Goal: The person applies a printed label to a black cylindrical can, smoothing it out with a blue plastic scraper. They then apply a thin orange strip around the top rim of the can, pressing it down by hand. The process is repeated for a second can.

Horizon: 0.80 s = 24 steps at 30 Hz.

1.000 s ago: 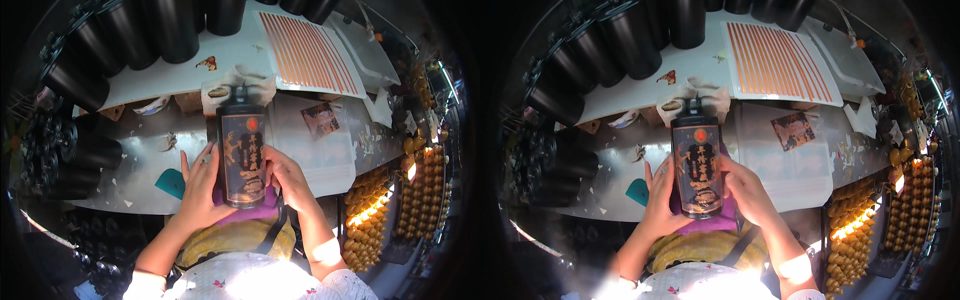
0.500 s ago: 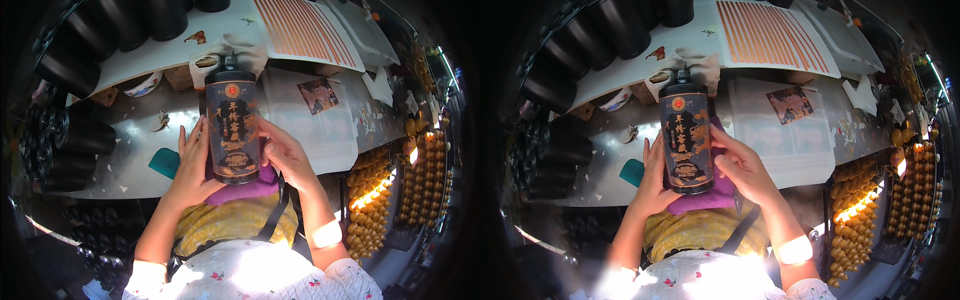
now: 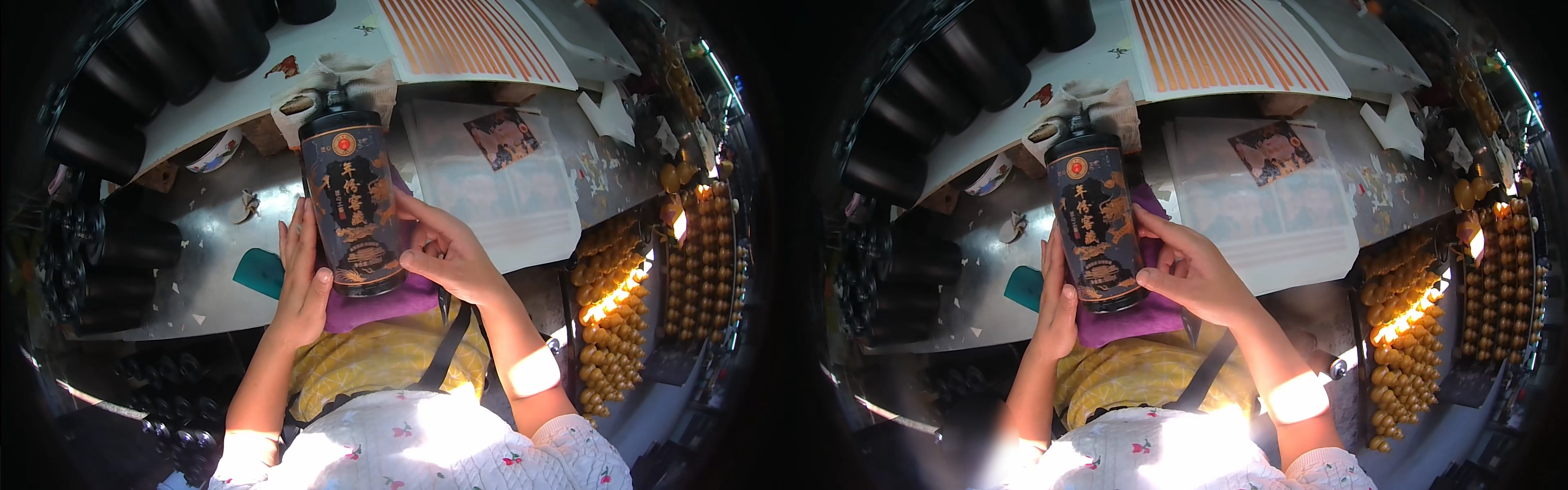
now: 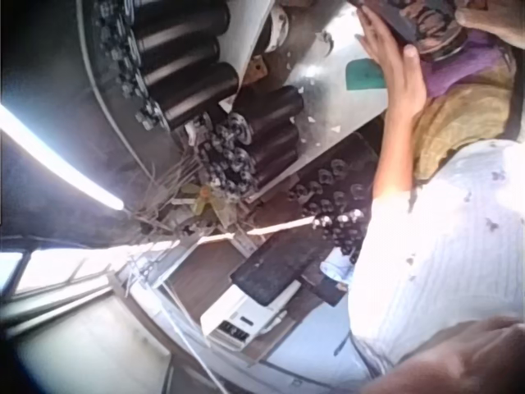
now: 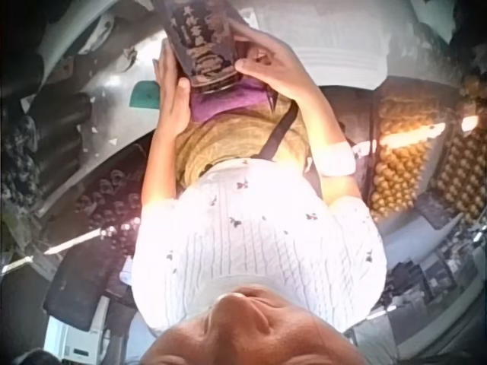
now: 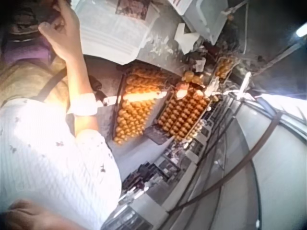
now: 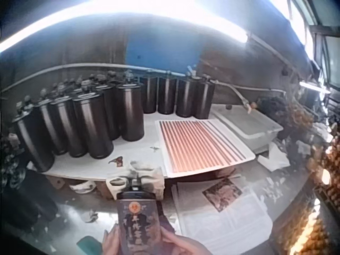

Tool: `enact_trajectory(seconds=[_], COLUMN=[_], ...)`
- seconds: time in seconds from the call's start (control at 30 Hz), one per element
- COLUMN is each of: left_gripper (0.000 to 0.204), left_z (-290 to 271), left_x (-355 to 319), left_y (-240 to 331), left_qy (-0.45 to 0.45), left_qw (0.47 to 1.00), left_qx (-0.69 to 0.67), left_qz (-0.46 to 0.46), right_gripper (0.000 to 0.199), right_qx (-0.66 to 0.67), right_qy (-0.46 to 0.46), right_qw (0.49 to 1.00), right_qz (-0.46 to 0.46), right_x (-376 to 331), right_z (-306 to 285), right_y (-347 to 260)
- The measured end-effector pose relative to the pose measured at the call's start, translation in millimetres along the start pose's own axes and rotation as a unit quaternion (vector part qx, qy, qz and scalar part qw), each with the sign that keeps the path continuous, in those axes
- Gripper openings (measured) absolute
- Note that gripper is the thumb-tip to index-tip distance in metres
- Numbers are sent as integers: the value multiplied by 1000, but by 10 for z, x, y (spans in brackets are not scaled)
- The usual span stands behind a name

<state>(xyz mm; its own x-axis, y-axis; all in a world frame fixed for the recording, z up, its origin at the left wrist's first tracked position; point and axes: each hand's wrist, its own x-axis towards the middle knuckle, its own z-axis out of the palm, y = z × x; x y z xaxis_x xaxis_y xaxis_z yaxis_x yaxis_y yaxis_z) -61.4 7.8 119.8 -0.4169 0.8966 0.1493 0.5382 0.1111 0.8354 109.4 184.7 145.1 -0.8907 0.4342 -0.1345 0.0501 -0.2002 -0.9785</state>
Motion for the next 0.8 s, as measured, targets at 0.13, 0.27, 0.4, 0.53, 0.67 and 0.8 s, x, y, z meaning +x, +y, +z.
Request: enact_trajectory(seconds=[0.13,0.27,0.4,0.53,0.67,0.8], left_gripper=[94,94,92,85,79,76], left_z=[-18,2,13,34,8,25], left_x=[-14,-25,-44,-69,-50,-57], left_y=[-27,-52,-56,-143,-91,-79], left_qy=[1,0,4,9,-6,14], left_qw=[1000,1000,1000,999,999,998], left_qx=[-6,-1,-5,4,9,0], left_qz=[7,4,8,47,46,54], right_gripper=[78,78,80,84,88,89], right_qx=[-11,-13,7,10,-26,-11], right_qy=[-2,3,-8,6,-8,-7], right_qw=[1000,1000,1000,1000,1000,1000], right_qz=[-1,1,3,-26,-15,-26], right_x=[13,7,19,10,20,24], right_z=[-3,10,-19,47,16,20], right_y=[4,-4,18,-13,-10,-1])
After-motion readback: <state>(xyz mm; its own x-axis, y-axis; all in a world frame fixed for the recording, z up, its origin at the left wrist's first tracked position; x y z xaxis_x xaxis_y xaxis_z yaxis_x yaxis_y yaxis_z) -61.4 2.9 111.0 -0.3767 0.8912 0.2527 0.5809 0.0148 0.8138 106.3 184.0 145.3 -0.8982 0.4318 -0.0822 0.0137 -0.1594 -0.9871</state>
